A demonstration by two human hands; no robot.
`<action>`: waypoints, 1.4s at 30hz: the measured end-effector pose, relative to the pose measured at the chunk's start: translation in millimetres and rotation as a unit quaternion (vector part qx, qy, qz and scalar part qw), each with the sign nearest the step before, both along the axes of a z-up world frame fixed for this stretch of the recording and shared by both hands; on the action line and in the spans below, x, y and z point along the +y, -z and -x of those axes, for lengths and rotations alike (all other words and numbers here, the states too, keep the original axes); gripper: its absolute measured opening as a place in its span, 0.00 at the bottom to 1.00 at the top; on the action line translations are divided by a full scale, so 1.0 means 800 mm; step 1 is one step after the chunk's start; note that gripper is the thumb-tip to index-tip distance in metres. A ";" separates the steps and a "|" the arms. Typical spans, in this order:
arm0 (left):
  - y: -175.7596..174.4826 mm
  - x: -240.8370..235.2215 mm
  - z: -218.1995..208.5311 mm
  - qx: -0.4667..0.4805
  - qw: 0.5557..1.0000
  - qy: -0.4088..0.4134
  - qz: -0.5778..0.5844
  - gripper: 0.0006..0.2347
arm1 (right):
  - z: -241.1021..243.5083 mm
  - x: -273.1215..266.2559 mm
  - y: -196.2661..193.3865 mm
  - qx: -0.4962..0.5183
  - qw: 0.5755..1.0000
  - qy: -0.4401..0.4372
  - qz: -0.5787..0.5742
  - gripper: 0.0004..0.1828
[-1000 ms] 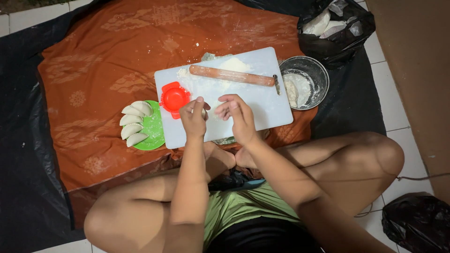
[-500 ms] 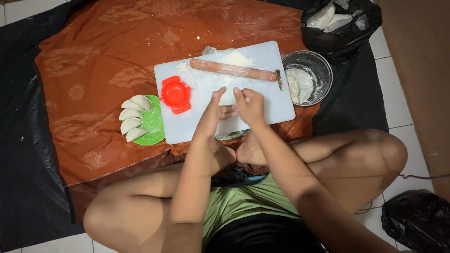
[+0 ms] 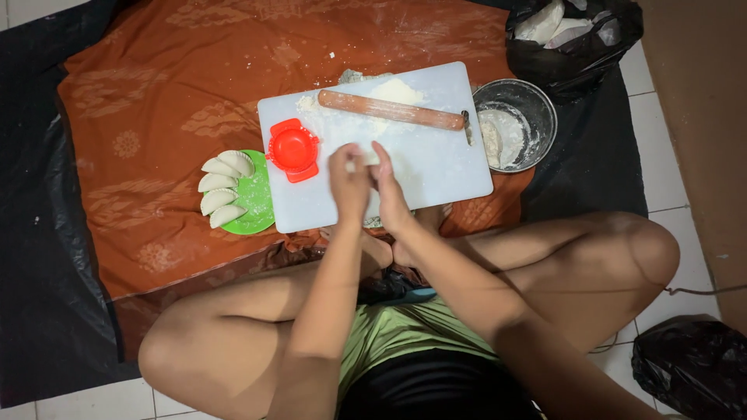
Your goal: A person sits on the floor preparing pastries by using a mold and rolling dough into small balls.
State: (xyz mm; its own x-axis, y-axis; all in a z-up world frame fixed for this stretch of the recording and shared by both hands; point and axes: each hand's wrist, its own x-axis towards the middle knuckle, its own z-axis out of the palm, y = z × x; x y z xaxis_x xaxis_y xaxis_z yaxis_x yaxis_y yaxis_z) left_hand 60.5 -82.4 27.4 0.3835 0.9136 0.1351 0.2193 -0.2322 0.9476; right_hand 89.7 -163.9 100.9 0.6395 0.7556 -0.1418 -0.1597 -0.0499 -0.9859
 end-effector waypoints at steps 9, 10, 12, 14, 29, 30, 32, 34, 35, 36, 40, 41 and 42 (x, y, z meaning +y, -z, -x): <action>-0.048 0.025 0.019 -0.126 0.962 0.037 0.239 0.15 | -0.024 0.001 0.036 -0.221 0.966 0.067 -0.115 0.39; -0.045 0.023 0.015 -0.125 0.962 0.037 0.241 0.15 | -0.021 0.002 0.037 -0.220 0.966 0.068 -0.113 0.39; -0.038 0.021 0.006 -0.037 0.938 0.033 0.343 0.24 | -0.016 0.006 0.039 -0.368 0.910 0.059 -0.179 0.40; 0.037 0.029 -0.010 -0.027 0.914 0.075 0.397 0.26 | -0.031 0.012 0.066 -0.401 0.898 0.044 -0.175 0.41; -0.061 0.018 0.019 0.041 0.882 0.257 0.393 0.31 | -0.098 -0.011 0.081 -0.430 0.895 0.089 -0.075 0.17; -0.073 0.029 0.024 0.310 0.897 0.221 0.224 0.26 | -0.103 -0.009 0.102 -0.372 0.920 0.107 -0.057 0.17; -0.038 0.060 0.038 0.383 0.902 0.143 0.138 0.26 | -0.109 -0.010 0.110 -0.291 0.948 0.131 -0.015 0.17; 0.000 0.088 0.050 0.449 0.890 0.063 0.049 0.26 | -0.114 -0.010 0.109 -0.206 0.966 0.153 0.028 0.19; 0.020 0.100 0.055 0.448 0.892 0.052 0.043 0.27 | -0.116 -0.010 0.105 -0.186 0.969 0.163 0.019 0.21; 0.041 0.112 0.059 0.445 0.894 0.042 0.037 0.27 | -0.118 -0.010 0.100 -0.167 0.971 0.173 0.010 0.23; 0.005 0.103 0.064 0.394 0.918 0.030 0.030 0.21 | -0.122 -0.013 0.107 -0.132 0.976 0.172 -0.013 0.23; 0.003 0.103 0.062 0.368 0.929 0.019 0.008 0.21 | -0.124 -0.014 0.110 -0.094 0.980 0.170 -0.036 0.23; 0.002 0.103 0.062 0.343 0.939 0.008 -0.014 0.20 | -0.124 -0.016 0.113 -0.055 0.983 0.168 -0.058 0.23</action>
State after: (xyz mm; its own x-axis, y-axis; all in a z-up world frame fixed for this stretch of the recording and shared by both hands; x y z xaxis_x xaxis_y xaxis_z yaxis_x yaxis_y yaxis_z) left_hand 11.3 0.2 26.2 0.4018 0.9071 -0.1252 0.7722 -0.2621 0.5787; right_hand 188.8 -176.3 10.5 0.8619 0.5069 0.0162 -0.0404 0.1005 -0.9941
